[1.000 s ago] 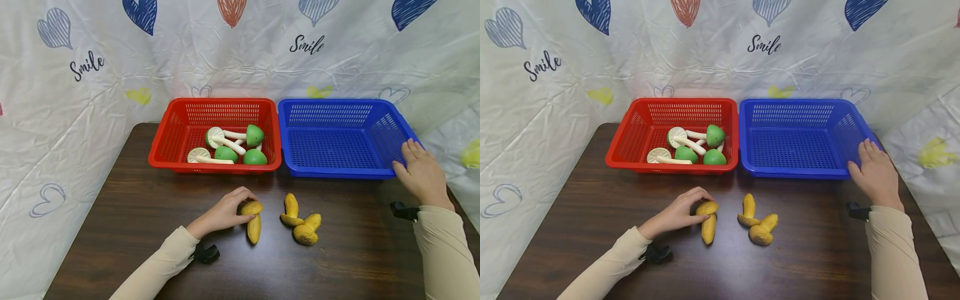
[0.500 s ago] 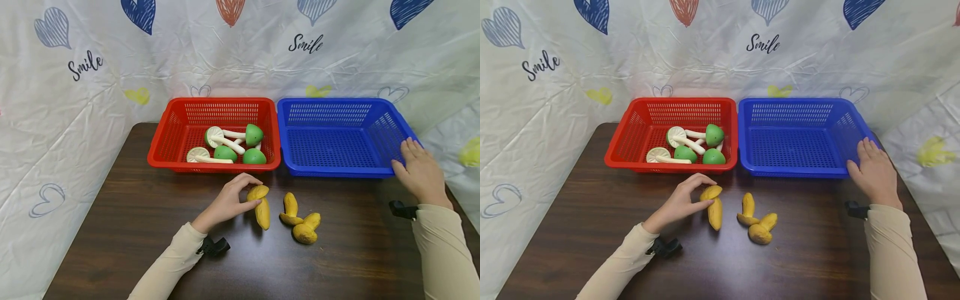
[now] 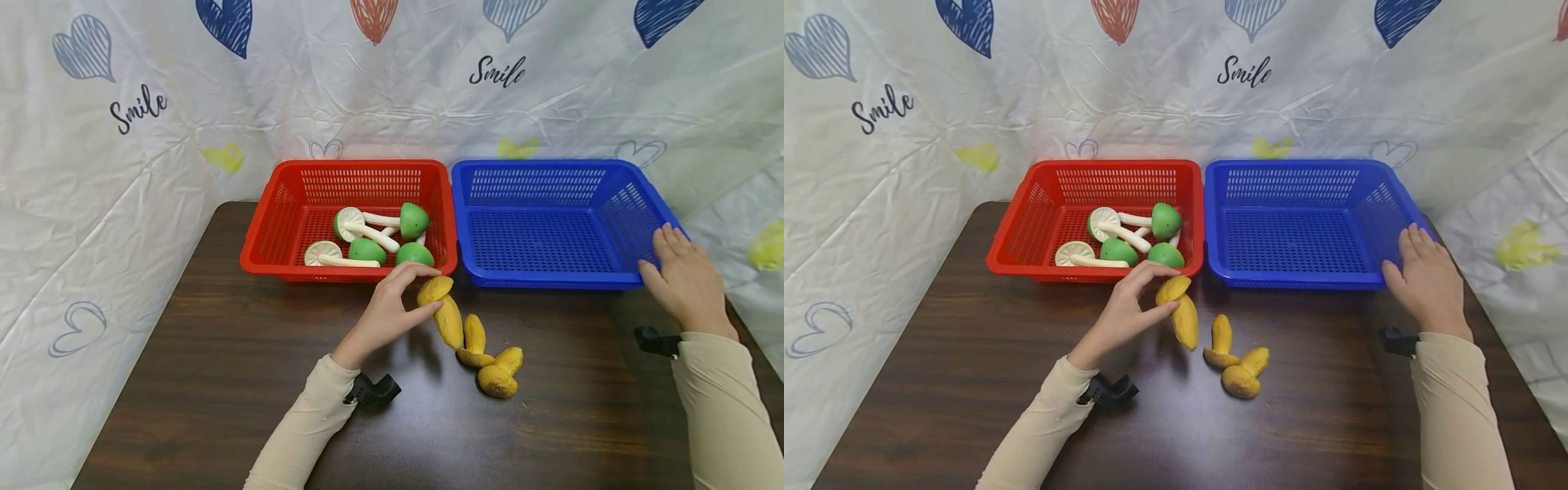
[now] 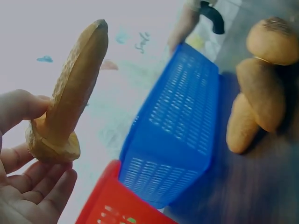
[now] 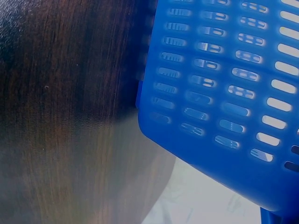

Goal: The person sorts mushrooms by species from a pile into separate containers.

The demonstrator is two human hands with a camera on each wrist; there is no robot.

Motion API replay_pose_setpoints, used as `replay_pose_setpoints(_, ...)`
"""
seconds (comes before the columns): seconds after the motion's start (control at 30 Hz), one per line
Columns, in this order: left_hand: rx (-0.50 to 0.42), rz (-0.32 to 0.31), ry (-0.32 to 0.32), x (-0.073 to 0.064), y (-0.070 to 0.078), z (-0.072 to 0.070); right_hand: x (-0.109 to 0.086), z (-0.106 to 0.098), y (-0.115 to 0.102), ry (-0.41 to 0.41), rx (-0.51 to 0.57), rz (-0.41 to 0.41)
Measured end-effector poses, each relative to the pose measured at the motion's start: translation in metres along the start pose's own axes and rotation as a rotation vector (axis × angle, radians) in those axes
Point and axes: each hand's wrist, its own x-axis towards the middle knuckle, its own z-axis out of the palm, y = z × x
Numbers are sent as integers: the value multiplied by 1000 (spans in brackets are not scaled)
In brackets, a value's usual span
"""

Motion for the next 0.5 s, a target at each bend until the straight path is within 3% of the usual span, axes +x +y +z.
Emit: replay_pose_setpoints(0.5, 42, -25, 134, 40, 6, 16, -1, 0, -2, 22, -15, 3)
